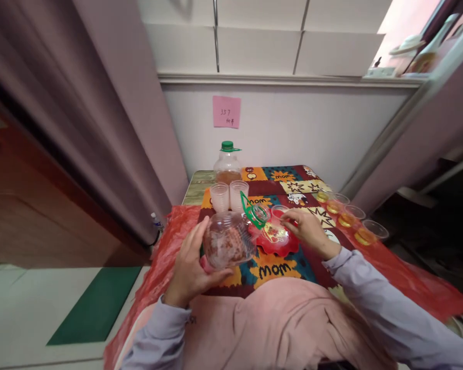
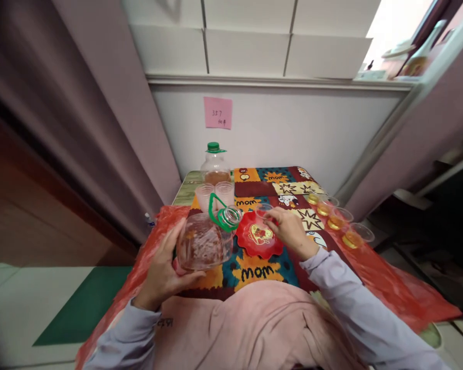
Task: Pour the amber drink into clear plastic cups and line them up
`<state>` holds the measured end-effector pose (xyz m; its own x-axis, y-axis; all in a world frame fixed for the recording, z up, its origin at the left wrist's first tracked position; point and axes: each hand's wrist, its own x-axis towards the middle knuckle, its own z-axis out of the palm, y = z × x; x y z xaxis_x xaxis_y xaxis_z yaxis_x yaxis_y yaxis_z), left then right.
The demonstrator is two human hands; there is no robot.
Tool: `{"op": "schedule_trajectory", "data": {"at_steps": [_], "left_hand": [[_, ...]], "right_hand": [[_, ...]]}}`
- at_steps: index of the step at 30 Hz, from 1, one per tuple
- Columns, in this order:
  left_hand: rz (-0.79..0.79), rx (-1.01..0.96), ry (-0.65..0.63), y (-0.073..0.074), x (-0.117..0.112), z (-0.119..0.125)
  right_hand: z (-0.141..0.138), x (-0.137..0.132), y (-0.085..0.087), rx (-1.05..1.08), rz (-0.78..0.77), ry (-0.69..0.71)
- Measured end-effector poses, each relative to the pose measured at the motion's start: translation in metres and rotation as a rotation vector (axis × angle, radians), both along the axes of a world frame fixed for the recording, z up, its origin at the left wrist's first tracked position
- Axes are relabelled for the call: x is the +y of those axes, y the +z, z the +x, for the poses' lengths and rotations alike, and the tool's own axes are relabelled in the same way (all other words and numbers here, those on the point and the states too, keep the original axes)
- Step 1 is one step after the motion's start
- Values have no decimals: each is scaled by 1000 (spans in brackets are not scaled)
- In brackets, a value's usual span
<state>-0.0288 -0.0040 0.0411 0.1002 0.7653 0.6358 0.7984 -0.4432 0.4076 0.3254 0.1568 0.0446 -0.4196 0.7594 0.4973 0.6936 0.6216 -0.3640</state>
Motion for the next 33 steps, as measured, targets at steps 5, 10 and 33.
{"op": "schedule_trajectory", "data": {"at_steps": [5, 10, 33], "left_hand": [[-44, 6, 31, 2, 3, 2], [-58, 26, 31, 4, 6, 4], [-159, -26, 55, 12, 10, 9]], "right_hand": [[7, -3, -41, -48, -108, -16], [2, 4, -52, -43, -139, -24], [2, 3, -56, 71, -115, 35]]}}
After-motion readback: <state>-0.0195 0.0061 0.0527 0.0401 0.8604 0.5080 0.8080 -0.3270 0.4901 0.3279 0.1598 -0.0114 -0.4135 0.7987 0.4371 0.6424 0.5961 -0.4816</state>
